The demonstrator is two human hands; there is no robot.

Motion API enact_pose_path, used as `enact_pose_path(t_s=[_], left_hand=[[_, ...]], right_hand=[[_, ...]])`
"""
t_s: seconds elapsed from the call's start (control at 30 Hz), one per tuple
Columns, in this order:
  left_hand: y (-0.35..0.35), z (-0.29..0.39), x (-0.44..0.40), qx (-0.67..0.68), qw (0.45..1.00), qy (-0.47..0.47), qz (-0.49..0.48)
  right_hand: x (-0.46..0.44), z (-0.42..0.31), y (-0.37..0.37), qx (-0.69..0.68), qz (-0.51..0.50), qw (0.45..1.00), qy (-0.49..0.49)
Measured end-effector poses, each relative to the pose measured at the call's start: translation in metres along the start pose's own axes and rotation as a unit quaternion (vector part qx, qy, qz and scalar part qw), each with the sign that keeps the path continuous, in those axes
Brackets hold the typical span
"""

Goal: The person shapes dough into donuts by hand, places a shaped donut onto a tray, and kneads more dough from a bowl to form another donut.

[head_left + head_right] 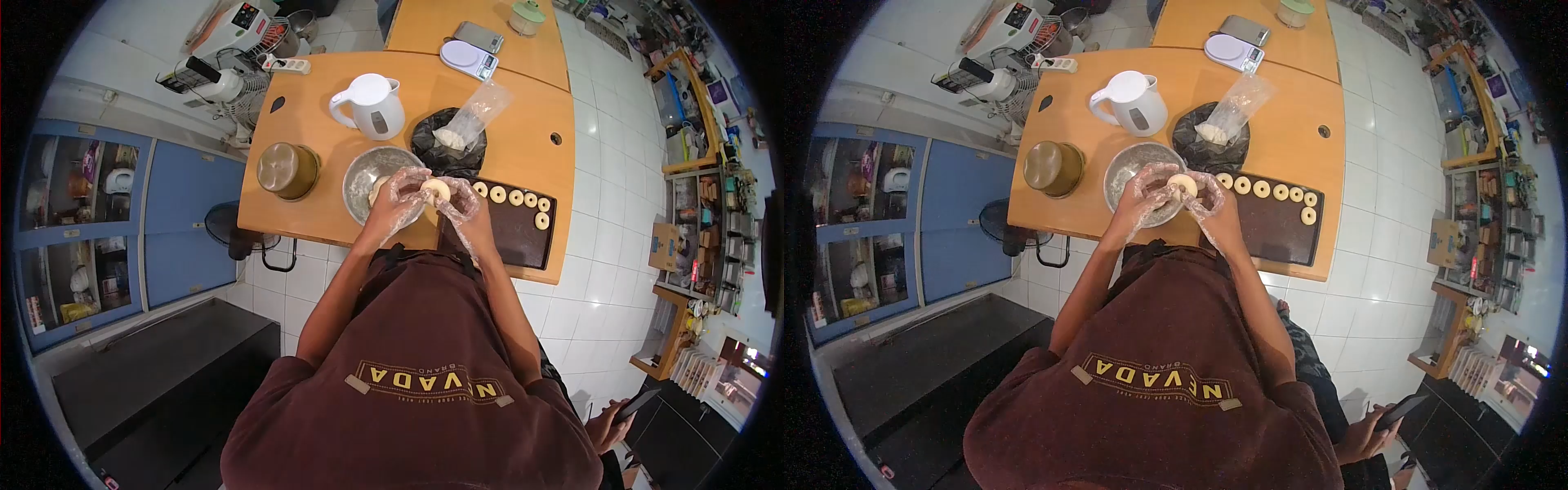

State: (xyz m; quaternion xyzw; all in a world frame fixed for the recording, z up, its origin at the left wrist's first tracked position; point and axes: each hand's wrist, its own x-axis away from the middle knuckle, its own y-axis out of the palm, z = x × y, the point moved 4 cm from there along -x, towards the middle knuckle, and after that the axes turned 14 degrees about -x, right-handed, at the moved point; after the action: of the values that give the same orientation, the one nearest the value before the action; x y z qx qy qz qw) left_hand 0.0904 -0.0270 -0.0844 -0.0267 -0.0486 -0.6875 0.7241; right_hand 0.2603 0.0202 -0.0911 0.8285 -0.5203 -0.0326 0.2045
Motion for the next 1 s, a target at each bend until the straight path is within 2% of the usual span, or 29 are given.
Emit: enact_pose_path(t_s=[0.17,0.4,0.47,0.6,0.7,0.77,1.0], left_hand=[[0.001,-0.006,-0.001,-0.006,1.000,-0.026,-0.017],[-0.002,-0.003,-0.002,0.021,0.999,-0.024,-0.018],[-0.002,0.003,-0.001,-0.003,0.999,-0.036,-0.012],[-0.001,0.001,-0.003,-0.044,0.999,-0.023,-0.017],[0.000,0.000,-0.004,-0.059,0.996,-0.051,-0.034],[-0.001,-0.002,-0.004,-0.050,0.997,-0.042,-0.034],[-0.001,-0.004,-0.005,-0.054,0.998,-0.001,-0.026]], right_hand=[[0.000,-0.008,0.005,-0.042,0.012,0.998,-0.033],[-0.001,0.001,-0.001,0.010,0.001,0.999,-0.033],[0.000,-0.004,0.001,0.064,-0.014,0.997,-0.034],[-0.002,0.002,-0.002,0.080,0.002,0.996,-0.048],[0.000,-0.001,0.000,0.068,0.013,0.997,-0.037],[-0.001,0.002,-0.003,0.055,0.029,0.997,-0.040],[0.001,-0.004,0.001,0.118,-0.008,0.993,-0.019]])
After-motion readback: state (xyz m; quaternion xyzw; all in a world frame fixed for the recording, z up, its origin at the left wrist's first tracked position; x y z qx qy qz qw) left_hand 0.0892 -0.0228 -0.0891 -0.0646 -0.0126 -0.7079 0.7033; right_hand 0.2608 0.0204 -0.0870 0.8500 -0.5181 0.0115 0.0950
